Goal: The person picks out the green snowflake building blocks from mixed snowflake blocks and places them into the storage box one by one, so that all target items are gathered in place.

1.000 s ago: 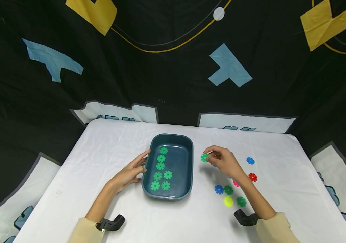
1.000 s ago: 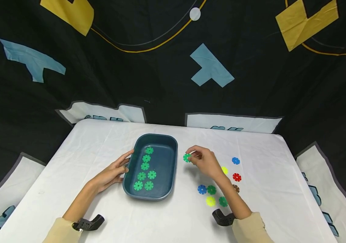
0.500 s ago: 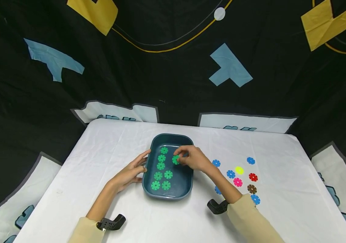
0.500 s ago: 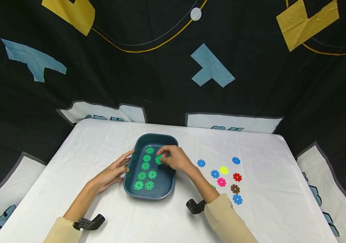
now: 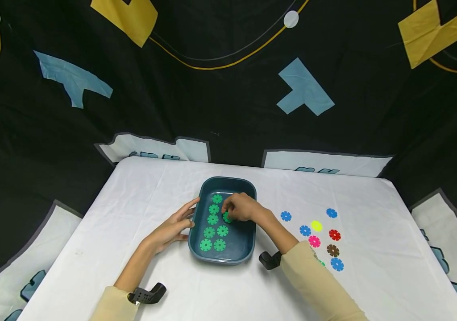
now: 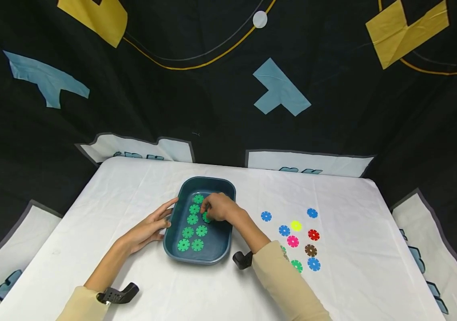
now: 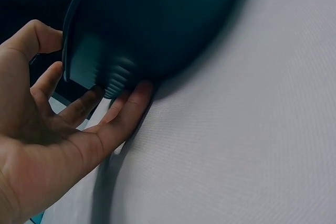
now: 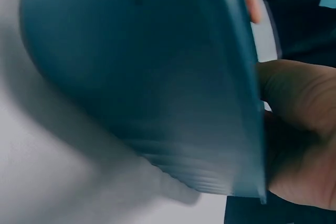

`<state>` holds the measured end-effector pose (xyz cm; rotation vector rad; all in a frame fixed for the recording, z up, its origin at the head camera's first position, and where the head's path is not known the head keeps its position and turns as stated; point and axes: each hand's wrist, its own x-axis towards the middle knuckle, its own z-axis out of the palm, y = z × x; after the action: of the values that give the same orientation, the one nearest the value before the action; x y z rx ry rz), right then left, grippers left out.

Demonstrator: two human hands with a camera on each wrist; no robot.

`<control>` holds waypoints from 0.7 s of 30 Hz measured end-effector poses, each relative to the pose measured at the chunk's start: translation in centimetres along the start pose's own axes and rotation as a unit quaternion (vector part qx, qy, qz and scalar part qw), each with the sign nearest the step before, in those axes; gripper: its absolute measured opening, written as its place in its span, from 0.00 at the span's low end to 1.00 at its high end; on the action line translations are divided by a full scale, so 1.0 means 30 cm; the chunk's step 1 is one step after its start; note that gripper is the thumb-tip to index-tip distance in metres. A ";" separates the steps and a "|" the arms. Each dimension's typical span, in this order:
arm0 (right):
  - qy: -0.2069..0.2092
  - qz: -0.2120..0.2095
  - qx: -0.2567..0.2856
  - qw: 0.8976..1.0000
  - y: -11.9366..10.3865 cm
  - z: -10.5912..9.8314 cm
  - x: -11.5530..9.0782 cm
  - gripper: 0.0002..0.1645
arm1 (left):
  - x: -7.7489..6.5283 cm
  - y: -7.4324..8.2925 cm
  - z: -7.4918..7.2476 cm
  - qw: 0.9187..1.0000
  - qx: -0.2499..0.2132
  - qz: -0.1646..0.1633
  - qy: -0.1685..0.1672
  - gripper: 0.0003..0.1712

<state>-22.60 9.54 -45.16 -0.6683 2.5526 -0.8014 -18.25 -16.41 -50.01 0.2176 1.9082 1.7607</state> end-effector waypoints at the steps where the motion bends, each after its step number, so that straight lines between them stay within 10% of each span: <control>1: 0.001 0.003 -0.010 1.000 0.000 0.005 0.005 0.09 | 0.001 -0.002 -0.001 1.000 0.000 0.000 0.000 0.43; 11: 0.019 0.010 -0.086 0.996 -0.012 0.023 -0.004 0.14 | 0.001 -0.003 -0.001 1.000 -0.003 0.003 -0.004 0.44; 21: 0.076 -0.053 0.008 0.996 0.012 -0.062 -0.115 0.14 | -0.001 -0.003 0.002 1.000 -0.003 0.004 0.002 0.44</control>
<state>-20.80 12.47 -43.22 -0.7716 2.6609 -0.9391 -18.18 -16.38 -50.09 0.2191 1.9073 1.7723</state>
